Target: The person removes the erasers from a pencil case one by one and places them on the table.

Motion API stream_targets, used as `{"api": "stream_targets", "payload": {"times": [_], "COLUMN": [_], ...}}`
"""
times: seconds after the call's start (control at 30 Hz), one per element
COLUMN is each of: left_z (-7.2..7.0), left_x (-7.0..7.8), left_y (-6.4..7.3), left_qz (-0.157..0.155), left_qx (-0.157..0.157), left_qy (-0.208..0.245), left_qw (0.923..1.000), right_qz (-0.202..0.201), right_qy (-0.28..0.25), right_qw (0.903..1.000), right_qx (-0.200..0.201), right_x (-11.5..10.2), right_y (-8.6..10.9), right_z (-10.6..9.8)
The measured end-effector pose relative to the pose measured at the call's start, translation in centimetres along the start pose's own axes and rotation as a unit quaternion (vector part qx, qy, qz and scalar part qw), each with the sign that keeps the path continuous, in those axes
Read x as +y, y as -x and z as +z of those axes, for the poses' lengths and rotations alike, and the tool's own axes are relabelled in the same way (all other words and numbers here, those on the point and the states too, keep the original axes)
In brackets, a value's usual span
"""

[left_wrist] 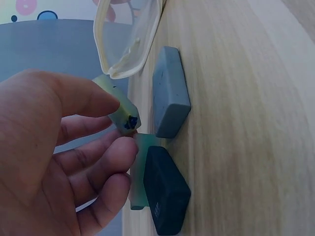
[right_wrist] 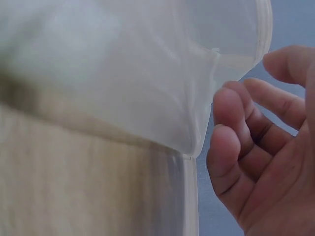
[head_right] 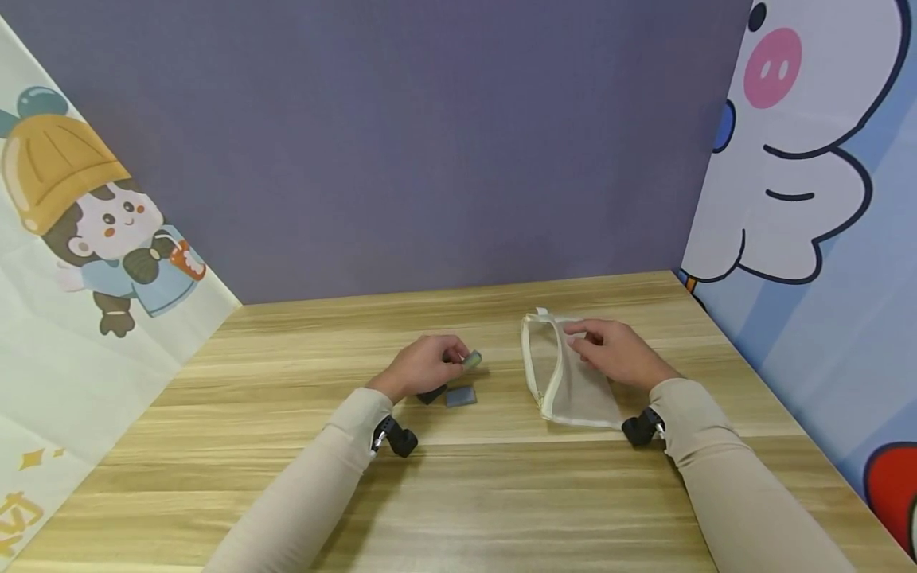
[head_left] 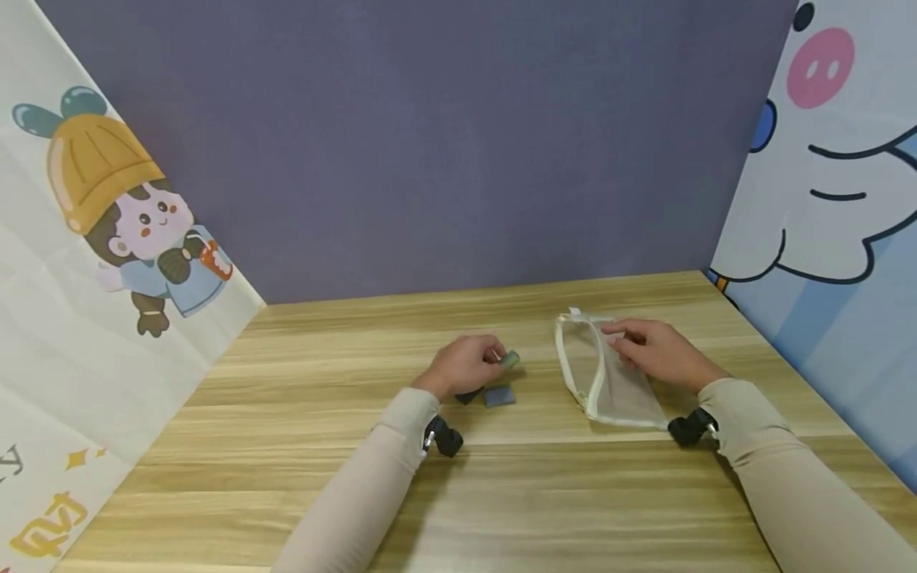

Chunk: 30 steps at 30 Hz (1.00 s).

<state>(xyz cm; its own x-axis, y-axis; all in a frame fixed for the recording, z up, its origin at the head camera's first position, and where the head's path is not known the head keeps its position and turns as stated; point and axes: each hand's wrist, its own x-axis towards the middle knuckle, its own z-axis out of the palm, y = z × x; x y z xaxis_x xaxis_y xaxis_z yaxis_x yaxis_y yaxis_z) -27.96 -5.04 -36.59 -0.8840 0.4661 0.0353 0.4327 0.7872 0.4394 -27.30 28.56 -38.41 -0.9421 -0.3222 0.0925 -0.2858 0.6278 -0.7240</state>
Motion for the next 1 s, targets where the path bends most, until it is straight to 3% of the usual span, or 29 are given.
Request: {"api": "stream_targets", "payload": {"times": [0.37,1.0], "left_z": [0.59,0.65], "left_x": [-0.17,0.69], "left_y": [0.21,0.21], "left_qz": [0.007,0.032], "left_qx": [-0.008,-0.049], "left_qy": [-0.014,-0.037], "left_qw": [0.9999,0.9976], "right_qz": [0.005,0.01], "right_qy": [0.009,0.01], "right_qw": [0.9999,0.9999], "right_qx": [0.0,-0.007], "right_x": [-0.06,-0.23], "right_y": [0.07,0.01], "right_z": [0.0,-0.01]}}
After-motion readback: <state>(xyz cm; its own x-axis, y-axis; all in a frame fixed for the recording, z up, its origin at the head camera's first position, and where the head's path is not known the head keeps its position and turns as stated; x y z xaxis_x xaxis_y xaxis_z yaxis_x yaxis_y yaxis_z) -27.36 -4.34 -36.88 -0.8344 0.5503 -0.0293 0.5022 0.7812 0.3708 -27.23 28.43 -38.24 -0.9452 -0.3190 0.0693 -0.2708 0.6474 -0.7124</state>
